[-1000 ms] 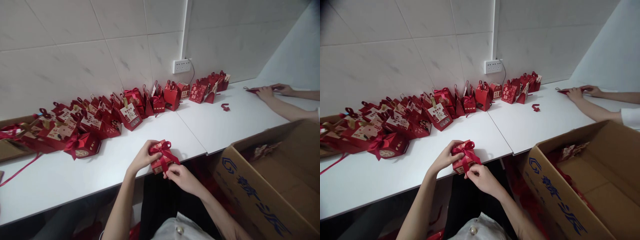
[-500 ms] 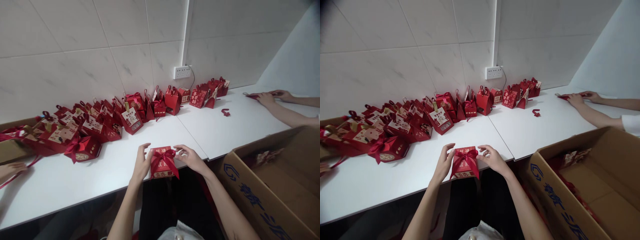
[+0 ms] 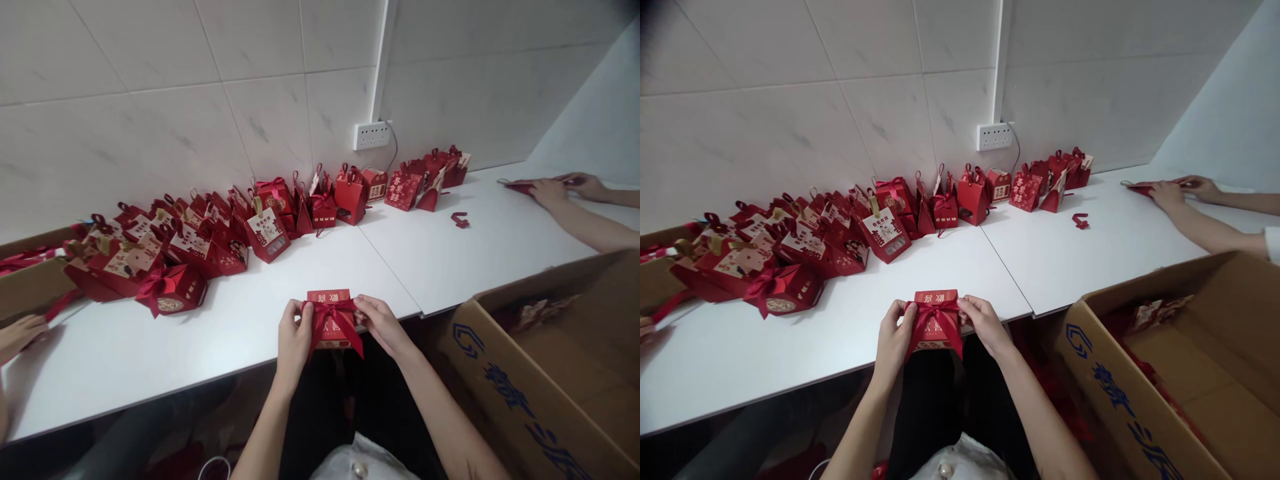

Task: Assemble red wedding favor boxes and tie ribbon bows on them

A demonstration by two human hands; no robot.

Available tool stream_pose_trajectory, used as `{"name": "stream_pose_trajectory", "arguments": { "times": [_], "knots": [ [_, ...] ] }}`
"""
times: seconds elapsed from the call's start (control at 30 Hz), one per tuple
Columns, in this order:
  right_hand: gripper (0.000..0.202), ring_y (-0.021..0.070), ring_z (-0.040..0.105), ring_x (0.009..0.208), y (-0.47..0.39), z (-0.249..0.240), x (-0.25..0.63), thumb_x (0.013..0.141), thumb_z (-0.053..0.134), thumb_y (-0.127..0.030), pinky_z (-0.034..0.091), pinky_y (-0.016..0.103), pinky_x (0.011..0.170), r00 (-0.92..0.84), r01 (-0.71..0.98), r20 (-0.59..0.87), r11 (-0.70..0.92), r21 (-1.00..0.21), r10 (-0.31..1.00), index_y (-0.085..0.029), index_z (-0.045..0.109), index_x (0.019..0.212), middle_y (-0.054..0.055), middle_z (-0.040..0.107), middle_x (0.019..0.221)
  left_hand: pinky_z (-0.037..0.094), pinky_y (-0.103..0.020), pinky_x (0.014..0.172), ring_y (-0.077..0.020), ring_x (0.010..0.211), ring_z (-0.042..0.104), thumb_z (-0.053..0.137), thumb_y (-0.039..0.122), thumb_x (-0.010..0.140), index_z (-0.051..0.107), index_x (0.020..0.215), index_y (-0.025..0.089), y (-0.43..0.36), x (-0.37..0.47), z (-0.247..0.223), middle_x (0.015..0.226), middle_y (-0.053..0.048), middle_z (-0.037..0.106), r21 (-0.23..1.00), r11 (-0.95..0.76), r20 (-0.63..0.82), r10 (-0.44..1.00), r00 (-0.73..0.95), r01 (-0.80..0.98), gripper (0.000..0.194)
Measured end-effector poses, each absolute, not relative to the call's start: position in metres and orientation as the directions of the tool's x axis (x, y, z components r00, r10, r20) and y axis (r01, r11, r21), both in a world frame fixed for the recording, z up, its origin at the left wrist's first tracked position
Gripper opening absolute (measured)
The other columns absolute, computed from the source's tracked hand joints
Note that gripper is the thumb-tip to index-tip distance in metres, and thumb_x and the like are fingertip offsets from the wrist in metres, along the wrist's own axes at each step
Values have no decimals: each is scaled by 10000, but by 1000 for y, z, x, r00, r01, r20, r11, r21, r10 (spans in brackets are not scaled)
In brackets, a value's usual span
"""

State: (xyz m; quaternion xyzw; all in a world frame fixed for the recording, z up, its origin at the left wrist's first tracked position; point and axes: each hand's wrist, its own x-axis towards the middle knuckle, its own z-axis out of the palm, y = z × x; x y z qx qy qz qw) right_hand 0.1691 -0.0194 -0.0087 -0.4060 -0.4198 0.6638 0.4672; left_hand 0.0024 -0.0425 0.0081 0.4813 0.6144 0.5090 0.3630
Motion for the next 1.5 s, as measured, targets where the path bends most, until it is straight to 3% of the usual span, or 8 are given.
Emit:
{"name": "stream_pose_trajectory", "arguments": {
  "times": [0.4,0.53,0.63,0.73,0.93,1.13,1.33,1.5],
  "knots": [
    [285,109,404,523,-20,-29,168,702,576,-410,375,257,524,-163,-254,-291,-325,-911,943,-183,480,559,-26,414,541,327,-204,524,-89,541,359,542,449,763,370,608,198,-40,7,-11,582,59,376,1000,30,-26,943,-330,6,342],
    [184,201,552,868,-29,-39,182,738,556,-353,459,327,766,-25,-145,-42,-46,-988,999,-200,574,839,42,584,860,325,-200,520,-84,538,356,568,443,750,373,603,192,-39,4,-12,575,61,379,999,30,-35,950,-311,-20,350],
    [679,260,315,1332,-36,-40,190,734,612,-383,353,432,1027,-248,-32,220,219,-975,944,-255,318,1333,110,349,1419,324,-199,520,-82,529,354,566,441,755,387,601,188,-38,2,-13,570,62,388,998,50,-57,957,-284,-29,346],
    [1139,281,153,1410,-39,-36,188,620,762,-329,273,474,1095,-441,197,151,260,-945,885,-283,-24,1442,142,43,1532,329,-201,526,-84,529,359,548,437,775,386,606,190,-38,4,-13,570,60,387,999,42,-47,963,-266,-25,341],
    [1088,292,329,1339,-39,-30,179,680,737,-252,364,463,1064,-339,350,337,450,-821,878,-288,-40,1441,160,188,1453,412,-223,571,-114,596,448,499,402,846,460,705,198,-54,14,1,661,31,458,978,-126,173,933,-314,165,250],
    [976,326,368,1312,-53,-14,184,715,725,-270,438,499,1004,-233,301,514,564,-769,826,-304,59,1427,162,232,1449,503,-428,904,-128,700,489,587,228,820,613,793,256,-83,29,22,711,15,443,534,-620,808,575,-131,574,47],
    [1012,356,388,1294,-68,5,193,623,792,-354,450,536,976,-114,255,425,439,-861,898,-308,169,1420,142,349,1418,461,-465,983,-55,419,370,627,187,760,673,606,357,-96,36,43,432,81,308,187,-687,901,405,156,702,234],
    [1029,355,381,1301,-77,10,199,615,801,-323,414,553,1009,-107,248,440,452,-857,892,-333,166,1424,126,357,1423,485,-439,971,-46,397,345,646,184,744,688,634,390,-103,35,46,433,85,301,163,-697,910,380,167,698,237]
  ]
}}
